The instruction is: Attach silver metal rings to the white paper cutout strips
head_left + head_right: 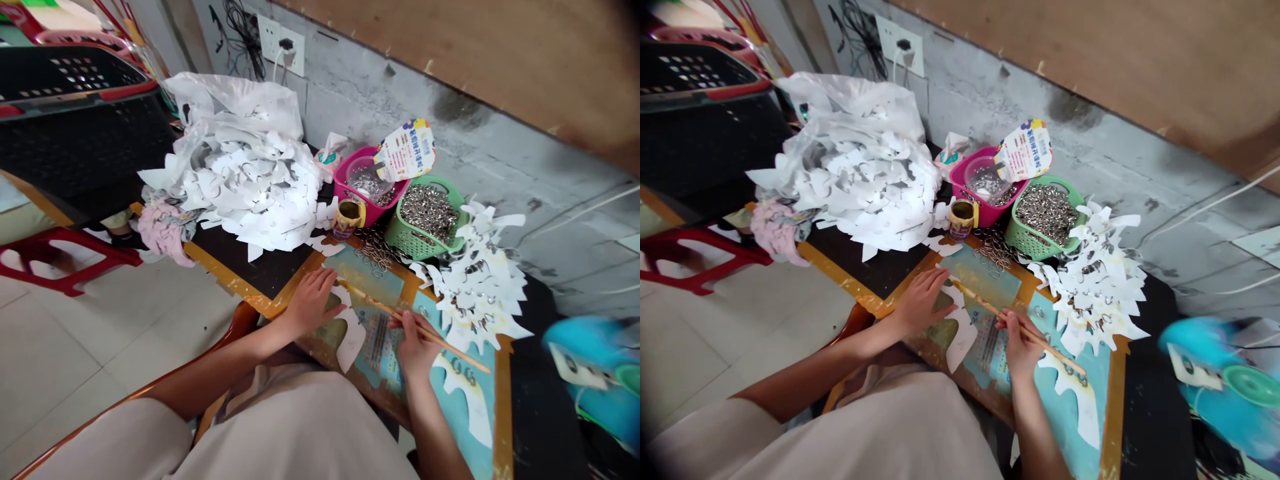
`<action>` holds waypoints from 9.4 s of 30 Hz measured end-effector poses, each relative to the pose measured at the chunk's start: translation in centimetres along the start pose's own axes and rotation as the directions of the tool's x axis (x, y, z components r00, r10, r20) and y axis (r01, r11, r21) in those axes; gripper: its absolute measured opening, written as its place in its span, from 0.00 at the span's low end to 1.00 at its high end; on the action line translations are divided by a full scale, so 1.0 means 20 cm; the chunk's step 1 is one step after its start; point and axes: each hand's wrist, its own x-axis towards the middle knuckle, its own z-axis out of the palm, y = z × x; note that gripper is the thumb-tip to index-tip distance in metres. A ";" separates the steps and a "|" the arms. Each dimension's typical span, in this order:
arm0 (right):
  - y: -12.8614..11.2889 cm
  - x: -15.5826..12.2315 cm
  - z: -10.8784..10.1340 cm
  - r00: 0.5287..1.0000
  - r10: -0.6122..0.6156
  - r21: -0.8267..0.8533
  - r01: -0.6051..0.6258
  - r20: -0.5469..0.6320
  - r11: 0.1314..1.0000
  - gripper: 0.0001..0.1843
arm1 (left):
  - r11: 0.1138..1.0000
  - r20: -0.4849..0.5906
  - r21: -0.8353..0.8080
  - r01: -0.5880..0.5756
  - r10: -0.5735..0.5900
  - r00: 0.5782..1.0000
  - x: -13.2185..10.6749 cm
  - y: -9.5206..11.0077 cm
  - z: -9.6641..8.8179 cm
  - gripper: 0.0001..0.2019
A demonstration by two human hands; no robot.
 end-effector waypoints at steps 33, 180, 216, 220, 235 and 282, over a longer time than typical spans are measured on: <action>-0.01 -0.15 -0.20 0.680 -0.328 -0.269 0.616 0.656 0.740 0.16 | 0.977 0.219 0.196 0.088 -0.131 0.967 -0.09 -0.03 0.06 0.40; 0.03 0.24 -0.23 0.912 0.156 0.050 -0.188 0.379 0.981 0.10 | 0.983 0.103 -0.107 -0.147 0.158 0.982 -0.34 0.11 0.04 0.14; 0.03 0.33 -0.05 0.947 0.001 0.055 -0.020 0.322 0.998 0.12 | 0.982 0.076 -0.103 -0.157 0.165 0.983 -0.35 0.11 0.06 0.14; 0.02 0.34 -0.06 0.920 0.038 0.049 -0.062 0.391 0.997 0.13 | 0.979 0.085 -0.113 -0.170 0.180 0.980 -0.34 0.11 0.03 0.14; 0.03 0.32 -0.05 0.875 0.082 -0.018 -0.084 0.478 0.996 0.15 | 0.952 0.065 -0.298 -0.066 0.089 0.994 0.20 -0.13 0.08 0.17; 0.08 0.47 0.00 0.900 0.118 0.064 -0.159 0.420 0.985 0.11 | 0.996 0.392 -0.037 0.076 -0.056 0.918 0.01 -0.07 0.00 0.55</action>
